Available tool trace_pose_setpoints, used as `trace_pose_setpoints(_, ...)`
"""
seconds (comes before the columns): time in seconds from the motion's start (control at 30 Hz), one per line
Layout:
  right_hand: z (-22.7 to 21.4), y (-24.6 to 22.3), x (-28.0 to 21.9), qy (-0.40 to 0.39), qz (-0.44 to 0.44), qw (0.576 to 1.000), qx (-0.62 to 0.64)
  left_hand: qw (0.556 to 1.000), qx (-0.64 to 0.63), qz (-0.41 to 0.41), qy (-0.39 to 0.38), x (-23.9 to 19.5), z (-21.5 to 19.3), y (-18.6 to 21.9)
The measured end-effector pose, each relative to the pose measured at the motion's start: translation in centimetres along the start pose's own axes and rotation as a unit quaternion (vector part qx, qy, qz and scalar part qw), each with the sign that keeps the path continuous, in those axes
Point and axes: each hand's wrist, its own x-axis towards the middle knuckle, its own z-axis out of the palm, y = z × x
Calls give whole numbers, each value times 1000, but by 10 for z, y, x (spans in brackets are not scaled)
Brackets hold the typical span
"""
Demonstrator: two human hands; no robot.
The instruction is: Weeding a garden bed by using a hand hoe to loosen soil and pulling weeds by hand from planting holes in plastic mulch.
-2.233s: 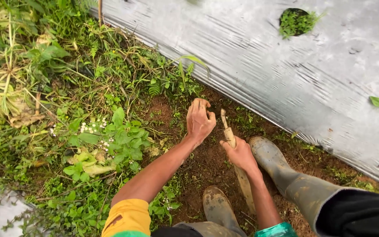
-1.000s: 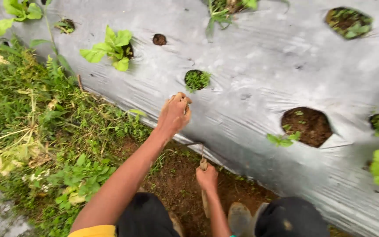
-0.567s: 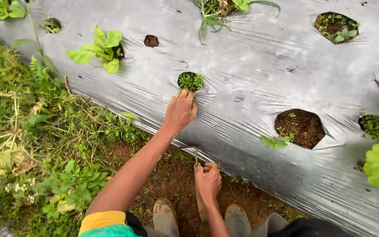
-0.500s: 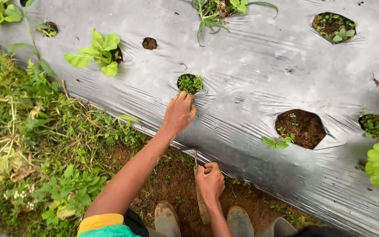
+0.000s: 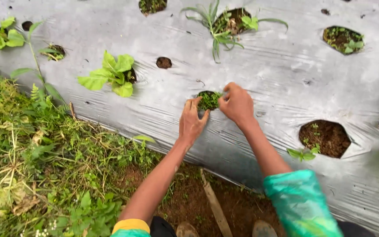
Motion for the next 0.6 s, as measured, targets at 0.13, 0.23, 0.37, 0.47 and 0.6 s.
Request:
trace_pose_setpoints(0.13, 1, 9, 18, -55, -146, 981, -115, 998, 42, 32, 35, 19, 17, -15)
trace_pose_setpoints(0.23, -4, 21, 20, -44, -225, 973, -27, 992, 87, 44, 82, 18, 31, -19)
trace_pose_setpoints(0.37, -15, 16, 25, -79, -249, 965, 15, 976, 163, 74, 126, 18, 43, -17)
trace_pose_setpoints(0.47, -12, 27, 31, -98, -263, 960, -3, 966, 189, 119, 130, 22, 64, -33)
trace_pose_setpoints(0.6, -11, 32, 34, -123, -269, 955, -6, 967, 185, 130, 119, 23, 69, -38)
